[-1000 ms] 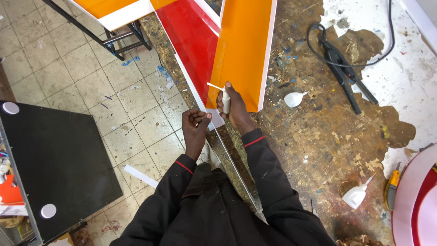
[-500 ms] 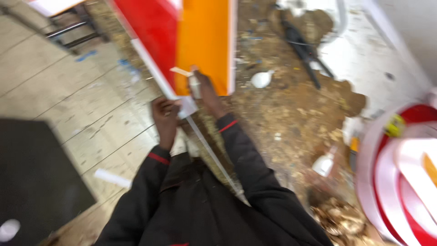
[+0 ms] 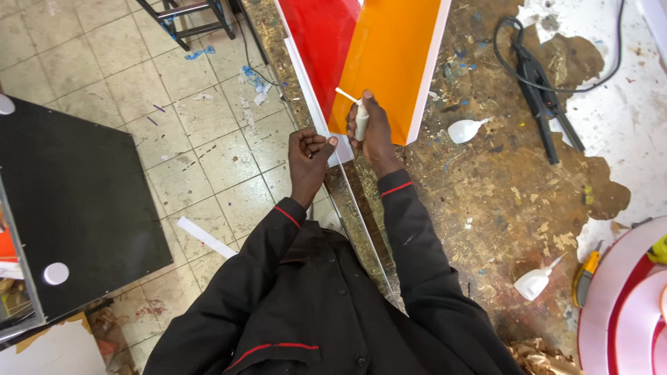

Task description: The person applies glue to white plastic strips and attaches them to the edges of a large red and orange letter-shaped sign. They use a hot glue gun to secure the strips along the perimeter, pressing them into place by hand.

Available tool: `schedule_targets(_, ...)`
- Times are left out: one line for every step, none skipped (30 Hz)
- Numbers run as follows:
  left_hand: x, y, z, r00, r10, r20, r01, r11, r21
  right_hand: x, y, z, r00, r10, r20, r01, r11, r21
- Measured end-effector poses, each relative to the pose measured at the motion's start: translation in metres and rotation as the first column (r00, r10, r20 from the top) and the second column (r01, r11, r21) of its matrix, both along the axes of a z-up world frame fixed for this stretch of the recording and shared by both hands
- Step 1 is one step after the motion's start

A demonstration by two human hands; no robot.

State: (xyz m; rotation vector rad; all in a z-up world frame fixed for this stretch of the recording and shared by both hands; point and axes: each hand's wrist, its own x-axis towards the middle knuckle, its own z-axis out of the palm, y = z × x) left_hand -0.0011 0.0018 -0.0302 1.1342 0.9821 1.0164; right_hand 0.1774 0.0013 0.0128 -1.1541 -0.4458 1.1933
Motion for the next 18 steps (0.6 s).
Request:
schedule_targets(0.000, -0.001, 0.004, 1.000, -0.002, 0.003, 0.002, 1.000, 0.000, 0.001, -0.001, 0.001, 1.000, -0.002, 0.003, 0.002, 1.000, 0.000)
schedule_targets(0.001, -0.001, 0.008, 1.000, -0.002, -0.003, 0.002, 1.000, -0.003, 0.002, -0.002, 0.002, 1.000, 0.003, 0.010, -0.003, 1.000, 0.029)
schedule_targets(-0.002, -0.003, 0.012, 1.000, 0.001, -0.014, -0.001, 1.000, -0.006, 0.000, -0.003, 0.002, 1.000, 0.011, 0.013, -0.012, 0.998, 0.056)
schedule_targets(-0.001, -0.002, 0.012, 1.000, 0.001, -0.014, -0.001, 1.000, -0.008, 0.000, -0.003, 0.007, 1.000, 0.012, 0.012, -0.012, 0.998, 0.054)
schedule_targets(-0.002, -0.002, 0.011, 1.000, -0.010, -0.016, 0.010, 1.000, 0.002, -0.002, -0.003, 0.012, 1.000, 0.029, -0.010, -0.029, 0.997, 0.066)
schedule_targets(-0.003, -0.002, 0.011, 1.000, -0.020, -0.018, 0.021, 1.000, 0.012, -0.004, -0.003, 0.016, 0.998, 0.048, -0.033, -0.045, 0.996, 0.077)
schedule_targets(-0.004, -0.003, 0.012, 1.000, -0.023, -0.019, 0.023, 1.000, 0.009, -0.003, -0.003, 0.009, 0.998, 0.045, -0.035, -0.042, 0.996, 0.074)
schedule_targets(-0.005, -0.004, 0.013, 0.999, -0.027, -0.020, 0.027, 0.999, 0.017, -0.002, -0.003, 0.003, 0.999, 0.037, -0.020, -0.036, 0.997, 0.073)
schedule_targets(-0.003, -0.001, 0.014, 0.999, -0.029, -0.016, 0.030, 0.999, 0.030, 0.002, 0.000, -0.002, 1.000, 0.031, 0.000, -0.031, 0.996, 0.078)
schedule_targets(-0.002, -0.002, 0.013, 0.999, -0.031, -0.013, 0.031, 0.999, 0.032, 0.003, -0.002, -0.001, 1.000, 0.029, 0.004, -0.029, 0.996, 0.079)
schedule_targets(-0.002, -0.003, 0.012, 0.999, -0.034, -0.018, 0.034, 0.999, 0.030, 0.001, -0.003, 0.001, 0.999, 0.034, -0.008, -0.033, 0.996, 0.080)
schedule_targets(-0.002, -0.003, 0.011, 0.999, -0.036, -0.024, 0.037, 0.999, 0.027, -0.001, -0.004, 0.002, 0.999, 0.039, -0.020, -0.037, 0.996, 0.081)
schedule_targets(-0.003, -0.003, 0.011, 0.999, -0.034, -0.025, 0.035, 0.999, 0.025, -0.002, -0.005, 0.008, 0.999, 0.041, -0.021, -0.039, 0.996, 0.079)
schedule_targets(-0.004, -0.002, 0.010, 0.999, -0.034, -0.028, 0.034, 0.999, 0.025, -0.003, -0.006, 0.014, 0.997, 0.073, -0.001, -0.072, 0.994, 0.086)
schedule_targets(-0.004, -0.001, 0.008, 0.999, -0.035, -0.030, 0.036, 0.999, 0.025, -0.004, -0.007, 0.019, 0.995, 0.102, 0.019, -0.104, 0.990, 0.092)
schedule_targets(-0.004, -0.002, 0.008, 0.999, -0.035, -0.031, 0.035, 0.999, 0.024, -0.003, -0.007, 0.016, 0.995, 0.103, 0.019, -0.104, 0.990, 0.091)
schedule_targets(-0.003, -0.001, 0.007, 0.999, -0.038, -0.028, 0.038, 0.999, 0.029, -0.002, -0.005, 0.013, 0.994, 0.092, 0.055, -0.097, 0.992, 0.083)
schedule_targets(-0.003, -0.001, 0.007, 0.999, -0.041, -0.025, 0.041, 0.999, 0.035, -0.001, -0.004, 0.010, 0.992, 0.082, 0.091, -0.089, 0.993, 0.076)
